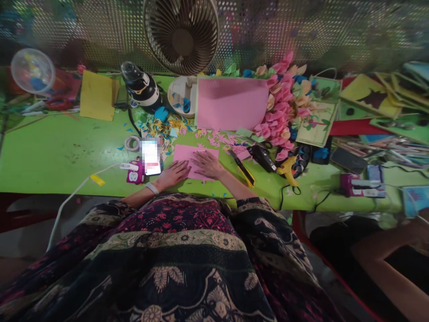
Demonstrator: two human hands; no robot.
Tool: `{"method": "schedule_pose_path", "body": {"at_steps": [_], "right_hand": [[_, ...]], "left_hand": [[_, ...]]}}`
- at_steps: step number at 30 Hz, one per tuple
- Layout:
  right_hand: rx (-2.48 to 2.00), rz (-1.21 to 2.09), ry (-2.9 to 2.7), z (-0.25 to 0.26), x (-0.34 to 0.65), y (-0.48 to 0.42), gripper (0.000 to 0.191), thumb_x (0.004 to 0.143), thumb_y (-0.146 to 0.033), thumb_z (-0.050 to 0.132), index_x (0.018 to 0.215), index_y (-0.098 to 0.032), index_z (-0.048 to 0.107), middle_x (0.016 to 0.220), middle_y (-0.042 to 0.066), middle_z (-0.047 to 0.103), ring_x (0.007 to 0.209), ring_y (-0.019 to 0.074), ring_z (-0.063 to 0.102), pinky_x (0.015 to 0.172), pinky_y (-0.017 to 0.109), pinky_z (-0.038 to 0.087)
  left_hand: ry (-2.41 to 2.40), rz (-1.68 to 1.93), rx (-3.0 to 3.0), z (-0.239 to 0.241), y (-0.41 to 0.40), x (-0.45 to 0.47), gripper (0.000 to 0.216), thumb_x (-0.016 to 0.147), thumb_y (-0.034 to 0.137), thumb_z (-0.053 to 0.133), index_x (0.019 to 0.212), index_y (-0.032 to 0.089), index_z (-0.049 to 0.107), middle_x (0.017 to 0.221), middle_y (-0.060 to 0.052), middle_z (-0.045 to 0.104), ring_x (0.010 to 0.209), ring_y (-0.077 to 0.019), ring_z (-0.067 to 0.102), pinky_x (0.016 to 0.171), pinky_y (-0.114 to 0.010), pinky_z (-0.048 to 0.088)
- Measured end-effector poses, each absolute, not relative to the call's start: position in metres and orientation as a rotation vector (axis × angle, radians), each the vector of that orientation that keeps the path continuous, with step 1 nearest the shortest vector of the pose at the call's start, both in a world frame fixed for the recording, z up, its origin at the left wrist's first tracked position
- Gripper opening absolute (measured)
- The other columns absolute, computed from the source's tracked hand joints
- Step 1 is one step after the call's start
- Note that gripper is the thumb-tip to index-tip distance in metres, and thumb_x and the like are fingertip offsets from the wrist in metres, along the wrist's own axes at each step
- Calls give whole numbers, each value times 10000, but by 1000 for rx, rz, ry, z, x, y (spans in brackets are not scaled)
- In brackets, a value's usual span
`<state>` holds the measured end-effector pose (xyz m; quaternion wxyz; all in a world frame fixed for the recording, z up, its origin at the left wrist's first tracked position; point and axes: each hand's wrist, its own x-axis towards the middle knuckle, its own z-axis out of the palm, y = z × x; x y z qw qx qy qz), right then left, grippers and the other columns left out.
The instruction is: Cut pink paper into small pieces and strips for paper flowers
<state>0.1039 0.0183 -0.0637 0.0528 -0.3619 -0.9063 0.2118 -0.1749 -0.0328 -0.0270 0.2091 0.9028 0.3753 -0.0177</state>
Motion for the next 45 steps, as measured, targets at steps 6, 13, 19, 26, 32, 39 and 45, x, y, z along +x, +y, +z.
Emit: {"method": "schedule_pose_path", "body": {"at_steps": [6,13,19,26,32,39,45], "right_hand": [[-1499,507,-2464,-52,134,48,681,1068,-540,441,1612,-131,433,1678,210,388,1589,351,324,1287,689,198],[-980,579,-2792,-58,128,-57,669,1018,-538,591,1570,-169,514,1649,168,449,1586,313,339,1295,566,309],[-982,522,-2692,-80,132,-62,421,1087,-301,493,1471,-182,623,1542,132,585,1501,251,488,1274,511,389],[-1036,657,-2560,-70,132,-52,373,1090,-216,429,1316,-194,725,1411,115,696,1365,220,633,1231,485,473],[-1216,730,-2410,-58,124,-53,364,1086,-278,423,1244,-193,740,1335,125,743,1276,241,693,1188,481,522],[-1479,817,-2099,-57,129,-45,358,1045,-493,537,1144,-212,735,1095,116,796,992,249,759,917,386,612],[-1671,883,-1780,-57,133,-23,473,1019,-603,523,833,-222,731,808,64,735,736,203,660,715,316,518]], "left_hand": [[1080,-4,2500,-29,-35,-175,526,1082,332,423,1577,174,506,1649,-162,443,1551,-274,419,1289,-507,330],[1077,37,2554,-36,-38,-177,542,1100,381,394,1589,166,483,1662,-150,434,1566,-259,395,1296,-485,320],[1046,61,2587,-42,-36,-180,529,1102,383,390,1587,192,481,1660,-114,454,1555,-235,414,1296,-450,323],[1021,104,2555,-42,-33,-182,505,1107,385,388,1536,166,540,1626,-142,493,1526,-237,460,1280,-460,347],[1020,191,2402,-40,-30,-185,533,1055,495,515,1462,169,623,1604,-143,519,1505,-264,491,1283,-484,356],[1335,506,1789,-28,-18,-180,366,1037,474,548,1113,214,794,1186,-73,806,1097,-240,760,1025,-398,581],[1499,526,1582,-13,2,-168,272,947,454,688,868,202,751,951,-52,813,900,-226,749,854,-315,554]]}}
